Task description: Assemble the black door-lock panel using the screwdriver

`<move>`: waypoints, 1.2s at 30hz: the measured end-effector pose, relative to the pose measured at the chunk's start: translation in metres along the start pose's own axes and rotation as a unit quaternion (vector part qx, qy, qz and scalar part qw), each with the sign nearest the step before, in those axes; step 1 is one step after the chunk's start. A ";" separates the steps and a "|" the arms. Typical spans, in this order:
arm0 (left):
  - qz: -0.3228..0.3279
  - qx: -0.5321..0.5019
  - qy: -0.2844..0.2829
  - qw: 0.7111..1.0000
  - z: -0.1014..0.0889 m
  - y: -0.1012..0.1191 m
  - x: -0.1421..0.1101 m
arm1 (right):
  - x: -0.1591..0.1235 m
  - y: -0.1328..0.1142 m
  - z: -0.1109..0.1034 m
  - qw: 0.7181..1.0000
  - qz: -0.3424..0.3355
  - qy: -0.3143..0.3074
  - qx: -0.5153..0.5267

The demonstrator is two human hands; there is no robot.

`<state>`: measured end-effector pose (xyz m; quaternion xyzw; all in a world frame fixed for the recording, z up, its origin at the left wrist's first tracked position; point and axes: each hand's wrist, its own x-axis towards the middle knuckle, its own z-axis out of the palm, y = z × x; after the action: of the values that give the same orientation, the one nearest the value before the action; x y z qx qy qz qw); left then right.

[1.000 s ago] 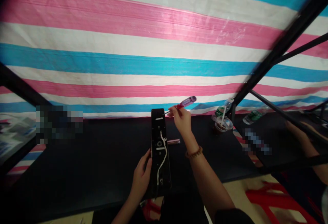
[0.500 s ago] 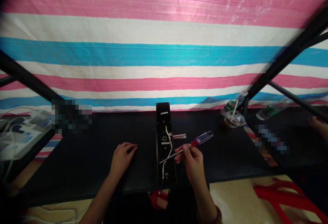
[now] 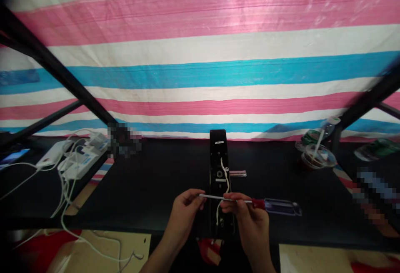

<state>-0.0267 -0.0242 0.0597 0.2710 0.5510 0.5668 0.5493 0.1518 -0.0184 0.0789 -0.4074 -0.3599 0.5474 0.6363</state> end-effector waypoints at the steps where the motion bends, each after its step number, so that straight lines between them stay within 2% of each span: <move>1: -0.023 -0.051 0.014 0.998 0.005 0.000 -0.007 | -0.002 -0.002 0.001 1.000 -0.004 -0.002 -0.008; 4: -0.094 -0.173 0.049 0.979 0.011 0.002 -0.019 | -0.008 -0.009 -0.001 0.999 -0.026 0.001 -0.025; 7: -0.137 -0.215 0.074 0.964 0.006 0.007 -0.022 | -0.011 -0.015 -0.007 0.998 -0.043 0.011 -0.044; 12: -0.103 -0.166 0.065 0.979 -0.001 0.012 -0.019 | -0.012 -0.013 -0.020 0.995 -0.041 -0.008 -0.087; 16: -0.086 -0.131 0.035 0.987 -0.002 0.011 -0.018 | -0.013 -0.009 -0.026 0.997 -0.025 -0.017 -0.074; 20: -0.104 -0.127 0.022 0.986 -0.003 0.004 -0.019 | -0.012 -0.013 -0.023 0.997 -0.019 -0.031 -0.063; 24: -0.109 -0.149 0.043 0.982 -0.003 0.000 -0.020 | -0.009 -0.018 -0.017 0.998 -0.023 -0.038 -0.036; 27: -0.097 -0.138 0.038 0.985 -0.002 0.001 -0.019 | -0.008 -0.019 -0.016 0.999 -0.031 -0.024 -0.016; 30: -0.066 -0.076 0.020 0.995 -0.006 0.003 -0.018 | -0.008 -0.019 -0.016 0.999 -0.035 -0.018 -0.009; 33: 0.012 0.031 -0.006 0.999 -0.014 0.010 -0.017 | -0.008 -0.023 -0.014 0.999 -0.037 -0.028 0.009; 36: 0.095 0.115 -0.038 0.988 -0.019 0.026 -0.020 | -0.007 -0.026 -0.006 0.999 -0.013 -0.018 0.047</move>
<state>-0.0474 -0.0431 0.0848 0.4049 0.5627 0.5389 0.4785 0.1668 -0.0278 0.1004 -0.3619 -0.3506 0.5628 0.6552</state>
